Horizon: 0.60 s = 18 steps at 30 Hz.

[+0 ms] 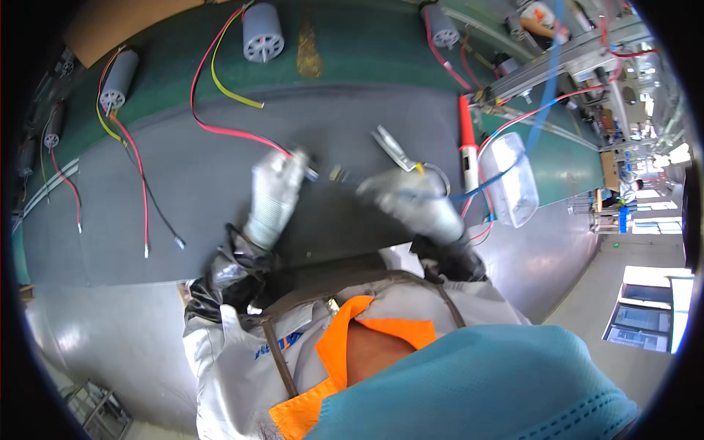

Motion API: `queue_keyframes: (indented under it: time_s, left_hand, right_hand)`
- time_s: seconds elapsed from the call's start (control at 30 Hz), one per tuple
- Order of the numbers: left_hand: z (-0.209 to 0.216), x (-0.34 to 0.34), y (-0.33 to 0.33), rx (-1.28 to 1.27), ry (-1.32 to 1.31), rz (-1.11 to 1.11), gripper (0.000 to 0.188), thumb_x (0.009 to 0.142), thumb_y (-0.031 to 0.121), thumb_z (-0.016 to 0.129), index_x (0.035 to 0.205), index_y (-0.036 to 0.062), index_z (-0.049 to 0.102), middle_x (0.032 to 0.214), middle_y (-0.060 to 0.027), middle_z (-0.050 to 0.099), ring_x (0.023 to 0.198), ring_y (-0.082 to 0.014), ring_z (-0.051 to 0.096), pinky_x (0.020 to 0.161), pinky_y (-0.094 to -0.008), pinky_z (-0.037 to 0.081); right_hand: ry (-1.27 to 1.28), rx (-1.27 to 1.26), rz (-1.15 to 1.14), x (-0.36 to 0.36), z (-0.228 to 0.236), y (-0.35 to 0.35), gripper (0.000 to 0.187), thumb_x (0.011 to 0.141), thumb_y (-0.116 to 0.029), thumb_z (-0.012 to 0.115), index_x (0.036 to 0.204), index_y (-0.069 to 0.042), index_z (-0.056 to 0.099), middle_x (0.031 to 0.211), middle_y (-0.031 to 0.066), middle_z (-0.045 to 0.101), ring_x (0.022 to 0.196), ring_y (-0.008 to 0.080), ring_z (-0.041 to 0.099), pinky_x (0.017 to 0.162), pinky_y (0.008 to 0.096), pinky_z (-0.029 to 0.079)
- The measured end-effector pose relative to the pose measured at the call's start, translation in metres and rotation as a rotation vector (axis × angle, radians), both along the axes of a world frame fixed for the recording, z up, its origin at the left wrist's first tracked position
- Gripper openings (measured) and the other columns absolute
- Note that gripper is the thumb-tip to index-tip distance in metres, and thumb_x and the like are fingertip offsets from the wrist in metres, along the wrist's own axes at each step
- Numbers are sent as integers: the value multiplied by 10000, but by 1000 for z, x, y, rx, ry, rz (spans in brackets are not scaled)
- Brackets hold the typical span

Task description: Assembling components and connecting wiring for small industrial electric motors at a production workbench.

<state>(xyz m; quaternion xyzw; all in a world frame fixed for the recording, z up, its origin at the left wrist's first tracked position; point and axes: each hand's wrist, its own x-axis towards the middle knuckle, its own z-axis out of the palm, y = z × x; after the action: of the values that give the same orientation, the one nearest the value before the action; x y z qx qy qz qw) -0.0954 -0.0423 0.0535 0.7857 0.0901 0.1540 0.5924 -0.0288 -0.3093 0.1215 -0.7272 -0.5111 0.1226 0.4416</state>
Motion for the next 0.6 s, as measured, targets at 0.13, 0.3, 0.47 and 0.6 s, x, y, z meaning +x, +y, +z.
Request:
queue_keyframes:
  time_s: [0.13,0.3,0.47,0.6]
  left_hand:
    - [22,-47,112,1144,56,336,433,984,286,672,606,94,587,647,-133,598,577,-317,586,548,-427,455]
    - [47,-77,103,1354,-74,225,352,853,347,808,667,124,610,756,-74,659,645,-287,628,605,-428,504]
    - [18,30,-13,1021,-136,-792,437,854,245,726,1272,131,662,1099,-86,701,1036,-291,675,915,-420,530]
    - [-15,81,-78,1016,-439,-864,450,841,184,669,1287,132,651,1068,-75,664,968,-242,673,849,-402,536]
  right_hand:
    - [-41,-403,-1051,44,-13,-70,290,993,-202,678,1199,1,701,956,59,721,859,145,674,753,284,534]
    - [357,-162,-678,49,-7,-47,322,975,-179,704,1230,18,705,987,78,743,852,94,647,770,263,532]
    - [-19,-250,-739,172,22,34,481,925,-124,697,1388,-25,610,1081,142,734,923,192,691,835,335,544]
    - [-618,-509,-1051,387,-45,0,512,937,-123,595,1443,-55,544,853,229,735,775,421,712,689,473,561]
